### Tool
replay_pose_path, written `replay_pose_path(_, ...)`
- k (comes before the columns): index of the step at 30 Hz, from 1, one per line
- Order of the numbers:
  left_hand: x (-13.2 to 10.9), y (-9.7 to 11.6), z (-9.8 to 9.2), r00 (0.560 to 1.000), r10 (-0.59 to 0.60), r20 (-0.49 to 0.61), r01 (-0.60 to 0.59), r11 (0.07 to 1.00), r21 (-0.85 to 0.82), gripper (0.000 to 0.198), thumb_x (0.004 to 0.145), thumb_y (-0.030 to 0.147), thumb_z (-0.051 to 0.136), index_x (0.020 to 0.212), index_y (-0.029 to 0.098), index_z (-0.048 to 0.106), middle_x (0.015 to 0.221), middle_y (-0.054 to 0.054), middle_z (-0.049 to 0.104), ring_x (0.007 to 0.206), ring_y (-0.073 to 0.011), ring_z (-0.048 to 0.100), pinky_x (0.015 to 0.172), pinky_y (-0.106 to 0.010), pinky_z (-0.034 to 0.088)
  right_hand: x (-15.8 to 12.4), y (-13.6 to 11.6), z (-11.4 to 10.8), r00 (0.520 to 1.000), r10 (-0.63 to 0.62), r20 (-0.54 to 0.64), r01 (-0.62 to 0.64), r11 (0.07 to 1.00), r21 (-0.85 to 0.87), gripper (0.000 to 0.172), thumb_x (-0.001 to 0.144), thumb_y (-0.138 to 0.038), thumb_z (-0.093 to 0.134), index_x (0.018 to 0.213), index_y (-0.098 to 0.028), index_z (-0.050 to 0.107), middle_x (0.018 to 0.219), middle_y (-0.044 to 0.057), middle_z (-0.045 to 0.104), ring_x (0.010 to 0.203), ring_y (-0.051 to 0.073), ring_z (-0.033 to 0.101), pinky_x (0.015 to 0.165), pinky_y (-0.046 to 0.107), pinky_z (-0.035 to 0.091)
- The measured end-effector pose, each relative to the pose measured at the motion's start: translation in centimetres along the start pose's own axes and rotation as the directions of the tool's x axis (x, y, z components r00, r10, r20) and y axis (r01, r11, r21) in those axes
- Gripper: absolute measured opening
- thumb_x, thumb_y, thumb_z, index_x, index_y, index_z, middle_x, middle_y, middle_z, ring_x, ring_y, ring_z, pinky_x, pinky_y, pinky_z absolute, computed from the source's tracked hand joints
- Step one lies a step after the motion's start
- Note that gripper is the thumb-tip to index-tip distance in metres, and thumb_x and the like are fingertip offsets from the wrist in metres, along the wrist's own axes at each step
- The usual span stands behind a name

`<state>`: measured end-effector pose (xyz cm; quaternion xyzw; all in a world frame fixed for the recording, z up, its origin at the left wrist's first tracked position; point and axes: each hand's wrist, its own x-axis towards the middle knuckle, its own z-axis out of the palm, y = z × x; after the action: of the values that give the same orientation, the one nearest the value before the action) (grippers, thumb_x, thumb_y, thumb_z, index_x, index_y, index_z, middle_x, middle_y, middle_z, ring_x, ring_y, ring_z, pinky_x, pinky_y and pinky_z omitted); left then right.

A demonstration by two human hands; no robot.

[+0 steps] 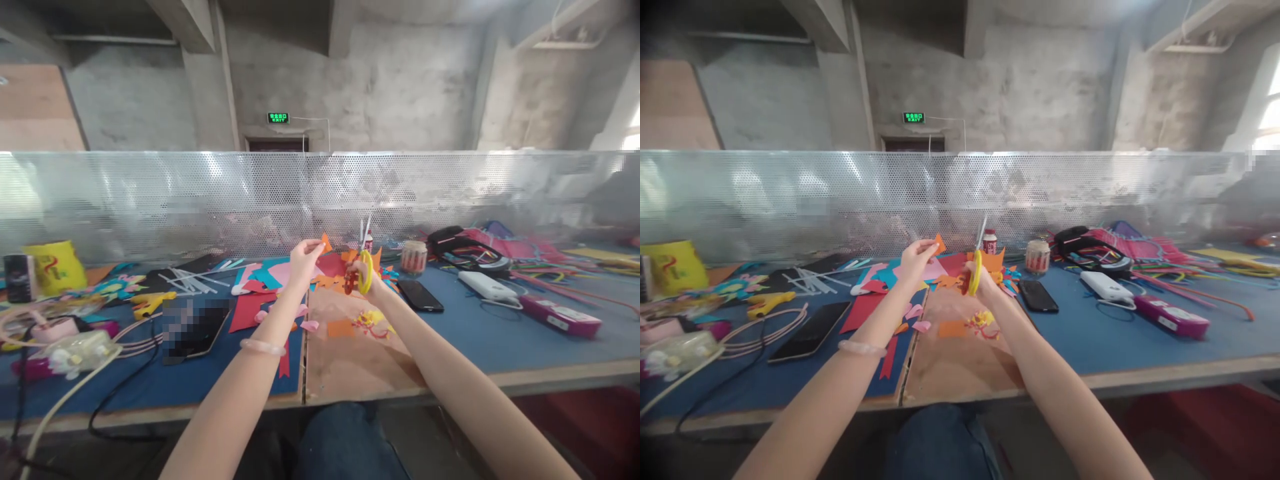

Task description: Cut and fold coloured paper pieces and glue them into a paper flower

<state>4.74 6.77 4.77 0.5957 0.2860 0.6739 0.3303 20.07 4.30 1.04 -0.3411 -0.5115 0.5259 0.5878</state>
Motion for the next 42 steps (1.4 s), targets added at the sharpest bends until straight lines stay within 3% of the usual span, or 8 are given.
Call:
replay_pose_path(4, 0.2, -0.1, -0.5, 1.000, 0.022, -0.021, -0.022, 0.999, -0.038, 0.023, 0.068, 0.031, 0.063, 0.085, 0.016, 0.062, 0.082, -0.006, 0.066, 0.074, -0.0181, 0.062, 0.054, -0.025, 0.047, -0.9, 1.2, 1.5, 1.000, -0.019, 0.016, 0.021, 0.986, -0.166, 0.017, 0.072, -0.034, 0.051, 0.065, -0.020, 0.045, 0.045, -0.004, 0.046, 0.037, 0.009, 0.044, 0.038, 0.022, 0.039)
replay_pose_path(12, -0.1, 0.8, -0.7, 0.987, 0.099, -0.130, -0.109, 0.992, -0.066, 0.020, 0.071, 0.030, 0.061, 0.085, 0.016, 0.062, 0.082, -0.005, 0.065, 0.077, -0.0167, 0.061, 0.066, -0.028, 0.050, -1.4, 2.8, 2.9, 0.992, -0.077, 0.099, 0.110, 0.909, -0.402, 0.004, 0.071, -0.021, 0.052, 0.074, -0.018, 0.052, 0.048, -0.003, 0.051, 0.038, 0.009, 0.047, 0.037, 0.019, 0.035)
replay_pose_path(15, 0.0, 0.8, -0.8, 0.981, 0.113, -0.155, -0.126, 0.989, -0.075, 0.017, 0.071, 0.027, 0.061, 0.083, 0.015, 0.062, 0.082, -0.005, 0.065, 0.078, -0.0164, 0.061, 0.072, -0.029, 0.049, -1.7, 2.9, 3.2, 0.986, -0.105, 0.127, 0.151, 0.883, -0.445, 0.007, 0.073, -0.019, 0.049, 0.078, -0.017, 0.054, 0.049, -0.004, 0.052, 0.040, 0.008, 0.046, 0.038, 0.018, 0.035)
replay_pose_path(21, -0.2, 0.6, -0.6, 0.982, 0.116, -0.148, -0.132, 0.986, -0.102, 0.017, 0.070, 0.027, 0.061, 0.083, 0.015, 0.062, 0.083, -0.005, 0.066, 0.079, -0.0170, 0.062, 0.075, -0.032, 0.049, -2.2, 2.5, 3.5, 0.982, -0.103, 0.160, 0.170, 0.851, -0.497, 0.013, 0.081, -0.023, 0.050, 0.088, -0.014, 0.056, 0.062, -0.003, 0.055, 0.047, 0.007, 0.049, 0.044, 0.019, 0.041)
replay_pose_path(24, -0.2, 0.5, -0.5, 0.983, 0.114, -0.144, -0.129, 0.987, -0.094, 0.018, 0.069, 0.028, 0.062, 0.083, 0.016, 0.062, 0.083, -0.005, 0.066, 0.080, -0.0175, 0.062, 0.076, -0.032, 0.048, -2.5, 2.3, 3.6, 0.983, -0.073, 0.169, 0.151, 0.849, -0.506, 0.022, 0.085, -0.029, 0.049, 0.099, -0.013, 0.054, 0.086, 0.002, 0.059, 0.066, 0.011, 0.057, 0.058, 0.026, 0.049)
replay_pose_path(28, -0.2, 0.4, -0.5, 0.984, 0.112, -0.141, -0.123, 0.989, -0.076, 0.018, 0.069, 0.029, 0.063, 0.081, 0.016, 0.064, 0.081, -0.005, 0.067, 0.079, -0.0174, 0.062, 0.075, -0.032, 0.048, -2.8, 2.0, 3.8, 0.985, -0.036, 0.168, 0.119, 0.852, -0.509, 0.028, 0.086, -0.030, 0.049, 0.109, -0.014, 0.051, 0.105, 0.006, 0.056, 0.086, 0.017, 0.058, 0.072, 0.035, 0.049)
replay_pose_path(42, -0.2, 0.3, -0.4, 0.986, 0.098, -0.133, -0.106, 0.993, -0.055, 0.017, 0.068, 0.026, 0.064, 0.082, 0.016, 0.065, 0.083, -0.005, 0.068, 0.080, -0.0176, 0.062, 0.076, -0.031, 0.048, -3.3, 1.7, 4.4, 0.992, 0.006, 0.127, 0.058, 0.865, -0.498, 0.029, 0.086, -0.030, 0.049, 0.111, -0.015, 0.051, 0.109, 0.007, 0.054, 0.091, 0.018, 0.057, 0.076, 0.037, 0.048)
